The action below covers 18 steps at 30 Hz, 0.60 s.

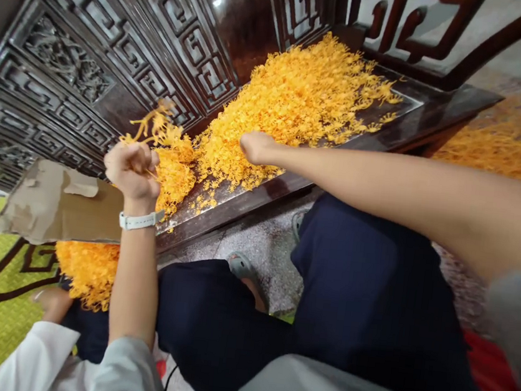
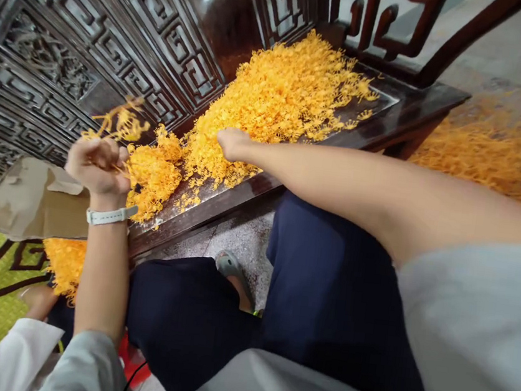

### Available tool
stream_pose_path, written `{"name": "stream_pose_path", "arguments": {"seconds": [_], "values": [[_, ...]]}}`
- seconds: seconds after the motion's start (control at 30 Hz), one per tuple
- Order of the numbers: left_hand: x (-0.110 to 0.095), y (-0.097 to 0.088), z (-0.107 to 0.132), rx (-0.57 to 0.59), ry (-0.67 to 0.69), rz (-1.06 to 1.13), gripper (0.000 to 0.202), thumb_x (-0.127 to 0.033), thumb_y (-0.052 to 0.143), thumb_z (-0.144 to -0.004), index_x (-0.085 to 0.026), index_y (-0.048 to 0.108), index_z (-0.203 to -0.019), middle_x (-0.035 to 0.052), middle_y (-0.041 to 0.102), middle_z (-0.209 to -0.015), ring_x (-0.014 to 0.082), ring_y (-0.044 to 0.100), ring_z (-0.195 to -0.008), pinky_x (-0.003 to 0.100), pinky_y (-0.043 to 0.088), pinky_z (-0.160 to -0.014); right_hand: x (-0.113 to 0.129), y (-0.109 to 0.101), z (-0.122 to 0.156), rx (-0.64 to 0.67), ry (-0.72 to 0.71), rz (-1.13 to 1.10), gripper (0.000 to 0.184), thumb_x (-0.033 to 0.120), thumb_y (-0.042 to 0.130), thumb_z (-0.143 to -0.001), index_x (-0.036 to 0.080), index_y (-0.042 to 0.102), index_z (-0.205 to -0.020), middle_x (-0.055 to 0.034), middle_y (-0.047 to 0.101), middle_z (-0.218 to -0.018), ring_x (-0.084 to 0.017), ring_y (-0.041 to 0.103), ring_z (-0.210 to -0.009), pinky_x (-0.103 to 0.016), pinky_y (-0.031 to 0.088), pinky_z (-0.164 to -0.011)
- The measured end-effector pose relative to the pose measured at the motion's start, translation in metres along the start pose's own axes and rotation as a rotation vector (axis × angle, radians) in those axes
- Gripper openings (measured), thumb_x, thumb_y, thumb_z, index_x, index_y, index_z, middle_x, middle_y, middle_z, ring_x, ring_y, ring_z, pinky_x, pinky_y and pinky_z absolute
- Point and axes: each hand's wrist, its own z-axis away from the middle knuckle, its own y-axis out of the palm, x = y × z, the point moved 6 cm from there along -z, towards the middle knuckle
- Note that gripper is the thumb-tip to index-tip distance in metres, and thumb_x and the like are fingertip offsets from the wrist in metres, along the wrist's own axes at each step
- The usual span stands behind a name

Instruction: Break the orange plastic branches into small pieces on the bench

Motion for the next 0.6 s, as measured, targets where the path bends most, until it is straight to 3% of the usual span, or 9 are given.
{"name": "stream_pose_path", "arguments": {"seconds": [0.13,0.2,0.27,0.37,0.43,0.5,0.6], "values": [[0.018,0.003,0.014,0.096,-0.133,-0.02,0.073,-0.047,0.081,-0.072,-0.02,0.016,-0.053,-0.0073,0.012,-0.045,0.0068,0.015,-0.042,0.029,0.02,-0.045,0.033,0.0,0.01,-0.048,-0.105,0.083,0.034,0.009,0.075,-0.085,0.005,0.078,-0.118,-0.0285,0.061,-0.148,-0.042,0.067,-0.125,-0.047,0.058,-0.099],[0.027,0.007,0.022,0.132,-0.17,-0.021,0.072,-0.048,0.083,-0.071,-0.02,0.02,-0.051,-0.0072,0.014,-0.045,0.0064,0.017,-0.043,0.029,0.022,-0.046,0.051,0.004,0.013,-0.023,-0.175,0.036,0.036,0.022,0.073,-0.093,0.001,0.075,-0.122,-0.0321,0.058,-0.151,-0.045,0.063,-0.129,-0.052,0.056,-0.105],[0.03,0.01,0.027,0.145,-0.166,-0.016,0.067,-0.044,0.083,-0.07,-0.02,0.025,-0.049,-0.0067,0.018,-0.046,0.0061,0.019,-0.043,0.029,0.023,-0.047,0.061,0.009,0.014,0.041,-0.195,-0.121,0.049,0.031,0.067,-0.101,0.0,0.067,-0.139,-0.0311,0.06,-0.151,-0.045,0.06,-0.136,-0.054,0.051,-0.114],[0.031,0.01,0.028,0.143,-0.164,-0.008,0.058,-0.038,0.081,-0.07,-0.02,0.031,-0.048,-0.0063,0.023,-0.046,0.006,0.022,-0.043,0.029,0.025,-0.048,0.067,0.01,0.014,0.043,-0.167,-0.395,0.072,0.026,0.07,-0.097,0.007,0.046,-0.163,-0.0251,0.052,-0.163,-0.04,0.057,-0.144,-0.051,0.049,-0.121],[0.036,0.004,0.028,0.128,-0.175,-0.045,0.055,-0.038,0.081,-0.071,-0.02,0.034,-0.05,-0.0061,0.027,-0.048,0.0066,0.025,-0.044,0.029,0.027,-0.049,0.072,0.007,0.015,0.014,-0.18,-0.589,0.087,0.015,0.074,-0.087,0.011,0.039,-0.166,-0.0235,0.054,-0.161,-0.036,0.063,-0.134,-0.047,0.056,-0.112],[0.044,-0.003,0.028,0.114,-0.191,-0.097,0.054,-0.041,0.082,-0.073,-0.021,0.036,-0.052,-0.0056,0.032,-0.049,0.0071,0.028,-0.044,0.029,0.027,-0.049,0.08,0.008,0.016,0.066,-0.196,-0.861,0.079,0.017,0.071,-0.086,0.013,0.043,-0.16,-0.0215,0.065,-0.145,-0.031,0.071,-0.114,-0.043,0.064,-0.095],[0.056,-0.011,0.033,0.143,-0.235,-0.115,0.055,-0.045,0.084,-0.077,-0.021,0.041,-0.052,-0.0052,0.036,-0.049,0.008,0.031,-0.044,0.029,0.027,-0.049,0.09,0.013,0.017,0.176,-0.126,-1.26,0.039,0.037,0.062,-0.1,0.017,0.056,-0.133,-0.0148,0.072,-0.112,-0.024,0.07,-0.085,-0.037,0.065,-0.073]]}}
